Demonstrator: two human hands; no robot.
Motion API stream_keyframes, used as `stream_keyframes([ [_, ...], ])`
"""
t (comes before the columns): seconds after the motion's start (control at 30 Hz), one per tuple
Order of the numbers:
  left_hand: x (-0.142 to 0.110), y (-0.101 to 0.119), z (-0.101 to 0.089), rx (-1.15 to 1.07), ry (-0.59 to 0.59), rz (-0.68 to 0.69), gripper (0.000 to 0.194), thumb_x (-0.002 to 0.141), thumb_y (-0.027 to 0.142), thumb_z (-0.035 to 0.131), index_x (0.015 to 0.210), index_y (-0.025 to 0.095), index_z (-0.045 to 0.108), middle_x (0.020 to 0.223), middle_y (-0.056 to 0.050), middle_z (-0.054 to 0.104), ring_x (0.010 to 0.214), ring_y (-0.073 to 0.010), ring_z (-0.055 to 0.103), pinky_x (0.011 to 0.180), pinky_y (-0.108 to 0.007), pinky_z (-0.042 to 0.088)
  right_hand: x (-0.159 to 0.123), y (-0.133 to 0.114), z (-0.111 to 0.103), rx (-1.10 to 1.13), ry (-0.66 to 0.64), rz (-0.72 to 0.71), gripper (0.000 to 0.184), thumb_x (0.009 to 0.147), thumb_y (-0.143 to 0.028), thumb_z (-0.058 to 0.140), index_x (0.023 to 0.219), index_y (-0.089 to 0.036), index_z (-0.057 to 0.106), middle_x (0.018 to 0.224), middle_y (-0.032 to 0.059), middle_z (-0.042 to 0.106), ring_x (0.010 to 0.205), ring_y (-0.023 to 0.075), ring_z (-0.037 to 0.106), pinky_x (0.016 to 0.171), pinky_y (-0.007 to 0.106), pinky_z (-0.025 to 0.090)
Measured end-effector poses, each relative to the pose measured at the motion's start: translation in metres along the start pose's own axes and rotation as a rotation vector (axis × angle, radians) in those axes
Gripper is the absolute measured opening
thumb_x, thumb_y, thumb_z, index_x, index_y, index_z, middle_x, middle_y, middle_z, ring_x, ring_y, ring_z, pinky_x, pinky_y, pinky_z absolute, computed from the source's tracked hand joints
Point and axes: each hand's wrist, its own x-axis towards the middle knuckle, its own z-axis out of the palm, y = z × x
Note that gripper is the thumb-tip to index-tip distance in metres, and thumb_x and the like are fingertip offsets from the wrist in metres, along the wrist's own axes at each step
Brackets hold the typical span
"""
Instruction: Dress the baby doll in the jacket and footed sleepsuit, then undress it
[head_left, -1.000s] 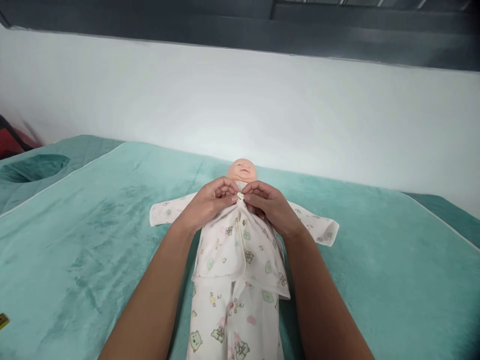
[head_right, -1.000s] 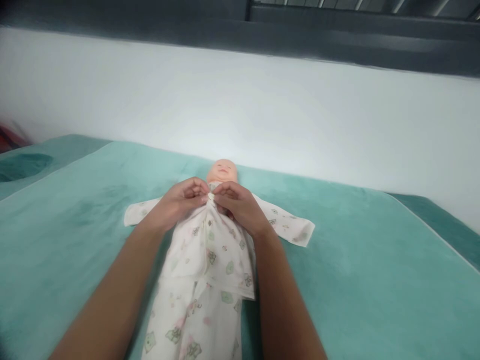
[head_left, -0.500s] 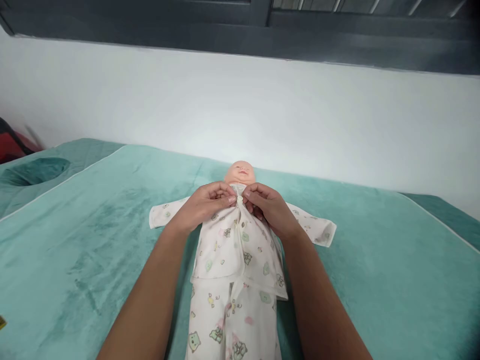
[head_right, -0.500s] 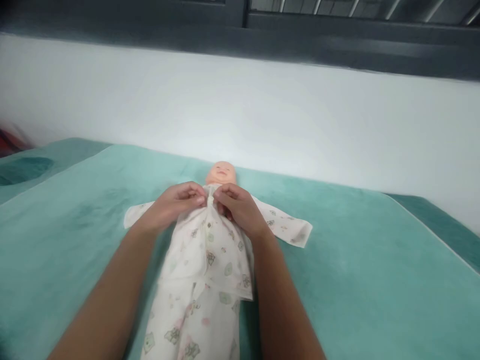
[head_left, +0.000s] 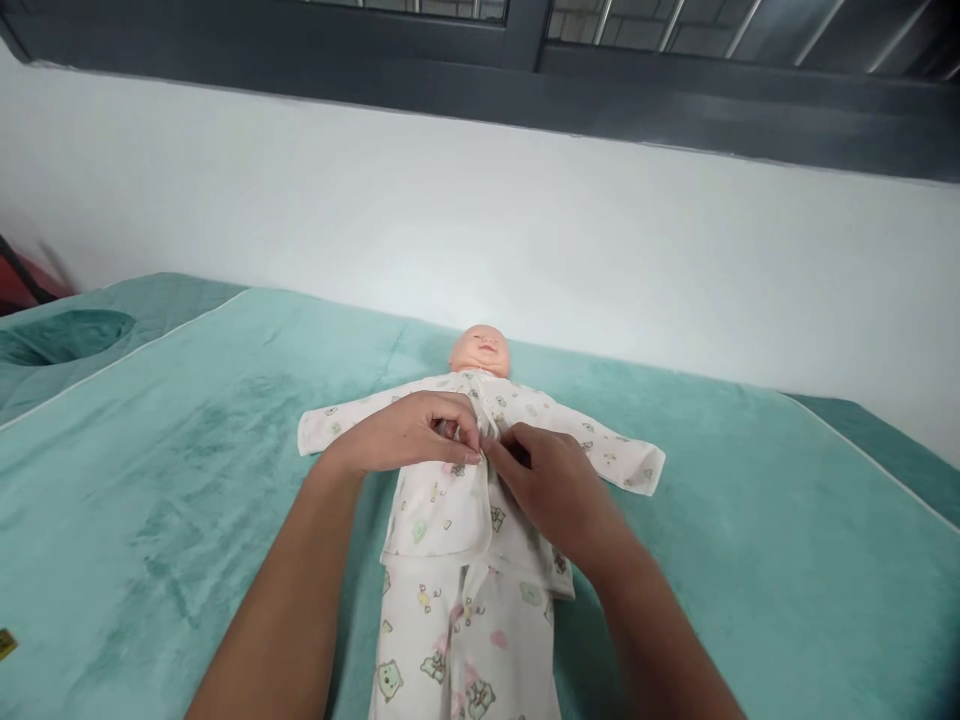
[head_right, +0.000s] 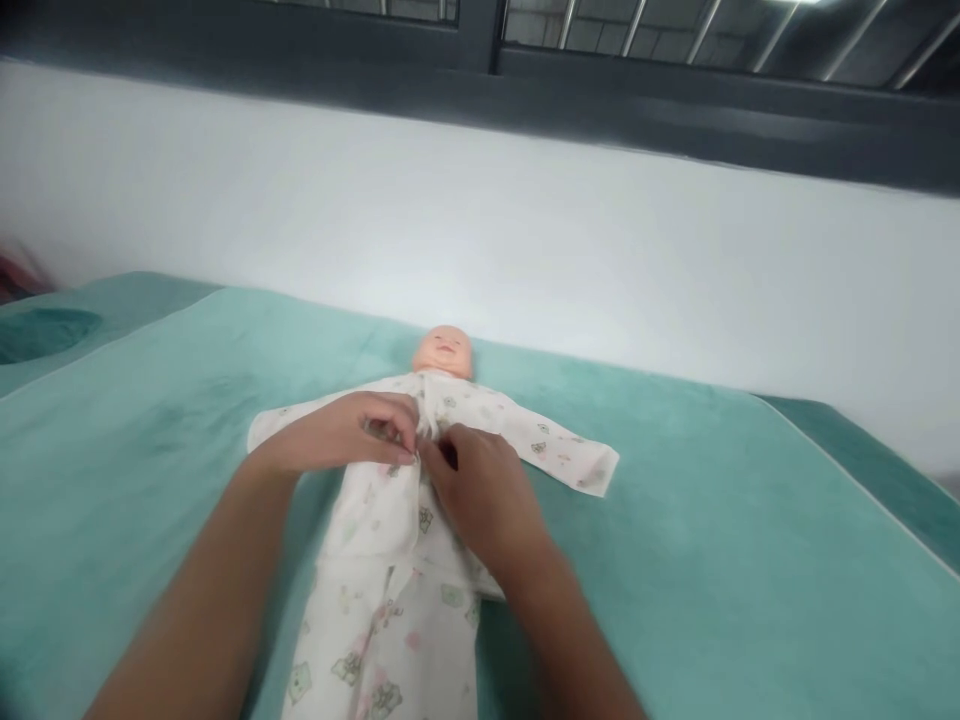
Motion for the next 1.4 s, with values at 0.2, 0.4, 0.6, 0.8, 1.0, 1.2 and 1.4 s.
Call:
stream_keyframes([
  [0.2, -0.002, -0.001, -0.003, -0.034, -0.019, -0.001, 0.016, 0.080, 0.034, 0.065, 0.078, 0.019, 0.063, 0.073, 0.000, 0.063, 0.067, -0.0121, 0.051, 0.061, -0.025, 0.038, 0.008, 0.005, 0.008, 0.096, 0.006, -0.031, 0.039, 0.087, -0.034, 0.050, 0.054, -0.021, 0.034, 0.050, -0.0011, 0.043, 0.051, 0.0121, 0.031, 0.049, 0.029, 0.020],
  [0.4, -0.004, 0.000, 0.001, -0.309, -0.092, -0.003, 0.008, 0.081, 0.023, 0.066, 0.080, 0.017, 0.062, 0.072, -0.001, 0.066, 0.068, -0.0123, 0.060, 0.062, -0.024, 0.044, 0.008, 0.019, -0.002, 0.395, -0.206, 0.090, 0.025, 0.083, -0.027, 0.048, 0.060, -0.021, 0.043, 0.057, -0.0020, 0.051, 0.052, 0.0118, 0.043, 0.048, 0.026, 0.030],
  [0.6, -0.002, -0.003, 0.005, -0.366, -0.106, 0.028, 0.007, 0.083, 0.021, 0.064, 0.080, 0.015, 0.060, 0.071, -0.002, 0.067, 0.057, -0.0089, 0.056, 0.050, -0.020, 0.041, 0.007, 0.022, -0.009, 0.571, -0.311, 0.093, 0.038, 0.089, -0.043, 0.050, 0.060, -0.018, 0.052, 0.060, 0.0012, 0.057, 0.054, 0.0120, 0.049, 0.052, 0.026, 0.037],
  [0.8, 0.000, -0.001, 0.009, -0.427, -0.102, 0.035, 0.011, 0.082, 0.025, 0.065, 0.085, 0.016, 0.059, 0.071, -0.002, 0.065, 0.061, -0.0122, 0.061, 0.052, -0.023, 0.049, 0.009, 0.026, -0.005, 0.681, -0.360, 0.054, 0.031, 0.087, -0.041, 0.056, 0.066, -0.018, 0.054, 0.060, -0.0009, 0.055, 0.050, 0.0088, 0.045, 0.047, 0.024, 0.030],
  [1.0, 0.000, -0.001, 0.010, -0.434, -0.087, 0.022, 0.015, 0.083, 0.028, 0.064, 0.088, 0.016, 0.059, 0.072, -0.002, 0.063, 0.061, -0.0120, 0.060, 0.054, -0.024, 0.051, 0.011, 0.030, -0.001, 0.761, -0.396, 0.035, 0.022, 0.085, -0.033, 0.058, 0.069, -0.018, 0.057, 0.056, -0.0040, 0.047, 0.047, 0.0078, 0.042, 0.045, 0.023, 0.025],
  [1.2, 0.001, -0.004, 0.010, -0.440, -0.081, 0.022, 0.016, 0.082, 0.029, 0.066, 0.085, 0.016, 0.057, 0.072, -0.003, 0.064, 0.059, -0.0113, 0.060, 0.053, -0.023, 0.050, 0.013, 0.034, 0.002, 0.767, -0.394, 0.005, 0.035, 0.087, -0.044, 0.058, 0.064, -0.017, 0.058, 0.047, -0.0037, 0.048, 0.042, 0.0073, 0.039, 0.042, 0.023, 0.023],
  [1.4, 0.002, -0.002, 0.011, -0.417, -0.094, 0.005, 0.015, 0.082, 0.027, 0.065, 0.084, 0.016, 0.057, 0.071, -0.002, 0.063, 0.060, -0.0105, 0.059, 0.052, -0.022, 0.048, 0.014, 0.038, 0.004, 0.804, -0.403, -0.059, 0.039, 0.090, -0.047, 0.053, 0.067, -0.017, 0.061, 0.044, -0.0038, 0.048, 0.039, 0.0065, 0.035, 0.041, 0.023, 0.024],
])
